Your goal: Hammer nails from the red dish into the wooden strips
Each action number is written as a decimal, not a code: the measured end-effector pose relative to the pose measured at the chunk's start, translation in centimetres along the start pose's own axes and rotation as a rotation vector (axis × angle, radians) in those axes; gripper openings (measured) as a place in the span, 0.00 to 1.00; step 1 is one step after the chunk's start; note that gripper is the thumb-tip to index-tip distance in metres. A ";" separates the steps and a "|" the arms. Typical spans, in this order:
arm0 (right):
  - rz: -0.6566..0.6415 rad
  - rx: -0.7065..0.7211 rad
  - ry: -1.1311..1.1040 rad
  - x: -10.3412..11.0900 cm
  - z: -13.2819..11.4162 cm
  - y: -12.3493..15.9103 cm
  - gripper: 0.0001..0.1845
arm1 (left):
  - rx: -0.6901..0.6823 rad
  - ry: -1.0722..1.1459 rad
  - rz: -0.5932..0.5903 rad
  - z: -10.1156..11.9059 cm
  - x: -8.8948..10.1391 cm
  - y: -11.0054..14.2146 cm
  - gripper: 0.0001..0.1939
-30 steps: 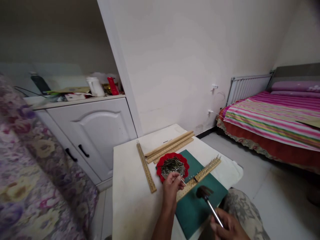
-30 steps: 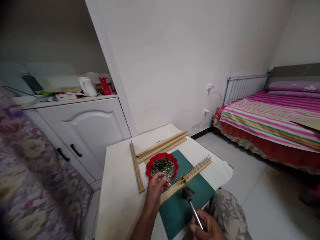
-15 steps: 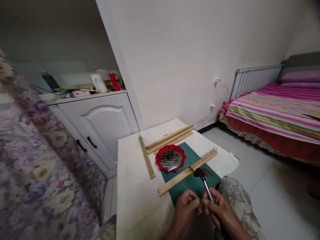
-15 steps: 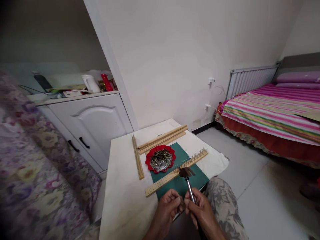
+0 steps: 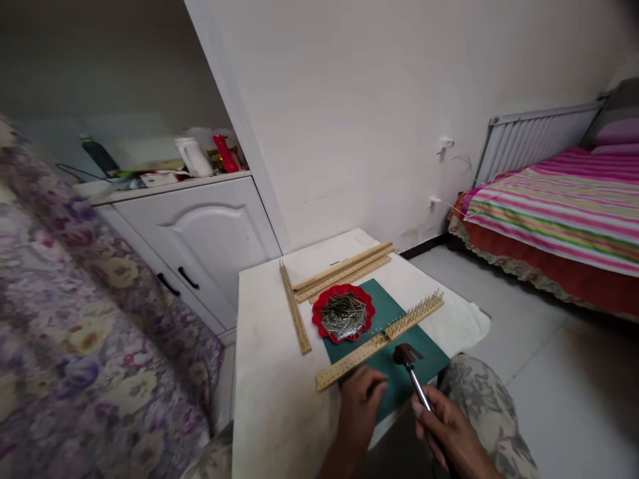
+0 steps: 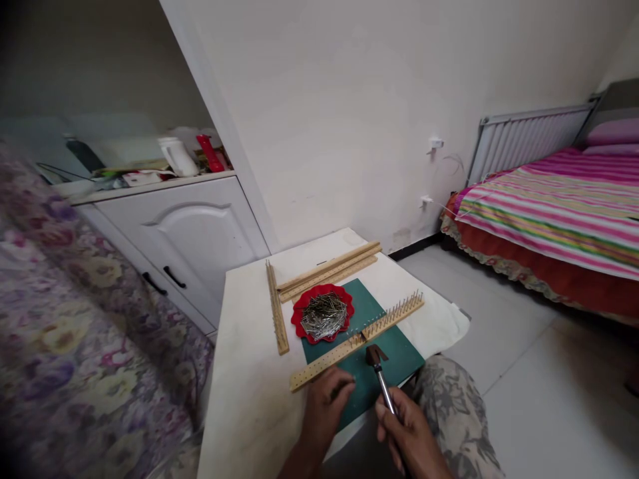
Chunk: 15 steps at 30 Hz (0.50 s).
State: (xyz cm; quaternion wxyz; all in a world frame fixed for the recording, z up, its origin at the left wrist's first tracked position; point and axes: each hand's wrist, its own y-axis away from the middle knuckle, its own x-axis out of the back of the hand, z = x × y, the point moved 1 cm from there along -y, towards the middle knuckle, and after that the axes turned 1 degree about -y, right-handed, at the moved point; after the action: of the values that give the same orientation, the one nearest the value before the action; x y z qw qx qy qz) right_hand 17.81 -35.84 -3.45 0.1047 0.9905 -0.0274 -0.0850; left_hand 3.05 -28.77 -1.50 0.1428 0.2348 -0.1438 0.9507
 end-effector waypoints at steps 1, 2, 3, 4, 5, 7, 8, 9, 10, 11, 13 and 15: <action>-0.002 -0.009 0.001 0.2 0.2 -0.1 0.19 | 0.057 0.000 0.077 -0.5 0.2 -1.0 0.05; -0.001 -0.019 0.005 0.4 0.5 -0.1 0.19 | 0.104 0.008 0.140 -1.1 0.4 -1.9 0.05; -0.002 -0.029 0.009 0.5 0.7 -0.2 0.20 | 0.136 0.021 0.178 -1.6 0.5 -2.9 0.06; 0.001 -0.036 0.009 0.6 0.9 -0.2 0.20 | 0.152 0.032 0.208 -2.1 0.5 -3.8 0.06; 0.003 -0.042 0.007 0.8 1.1 -0.2 0.20 | 0.160 0.042 0.229 -2.5 0.5 -4.5 0.07; -0.005 -0.058 0.006 0.9 1.4 -0.2 0.20 | 0.153 0.043 0.257 -3.2 0.2 -5.6 0.09; -0.013 -0.068 0.005 1.0 1.5 -0.3 0.21 | 0.142 0.035 0.264 -3.5 0.0 -5.9 0.09; -0.020 -0.080 0.005 1.1 1.7 -0.3 0.21 | 0.129 0.021 0.266 -3.8 -0.2 -6.1 0.09; -0.027 -0.091 0.007 1.2 1.7 -0.4 0.21 | 0.116 0.005 0.262 -4.0 -0.4 -6.2 0.09; -0.029 -0.099 0.006 1.3 1.8 -0.4 0.21 | 0.106 -0.014 0.257 -4.1 -0.5 -6.2 0.09; -0.023 -0.108 -0.002 1.5 1.8 -0.5 0.21 | 0.101 -0.049 0.244 -4.4 -0.7 -6.1 0.09; -0.021 -0.115 -0.007 1.7 1.8 -0.5 0.21 | 0.108 -0.074 0.239 -4.5 -0.8 -6.1 0.10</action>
State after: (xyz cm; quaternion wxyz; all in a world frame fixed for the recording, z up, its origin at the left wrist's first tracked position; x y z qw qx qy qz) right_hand 19.13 -35.83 -5.60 0.1602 0.9828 -0.0127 -0.0911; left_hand 3.99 -21.82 -4.44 0.0102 0.2585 -0.1246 0.9579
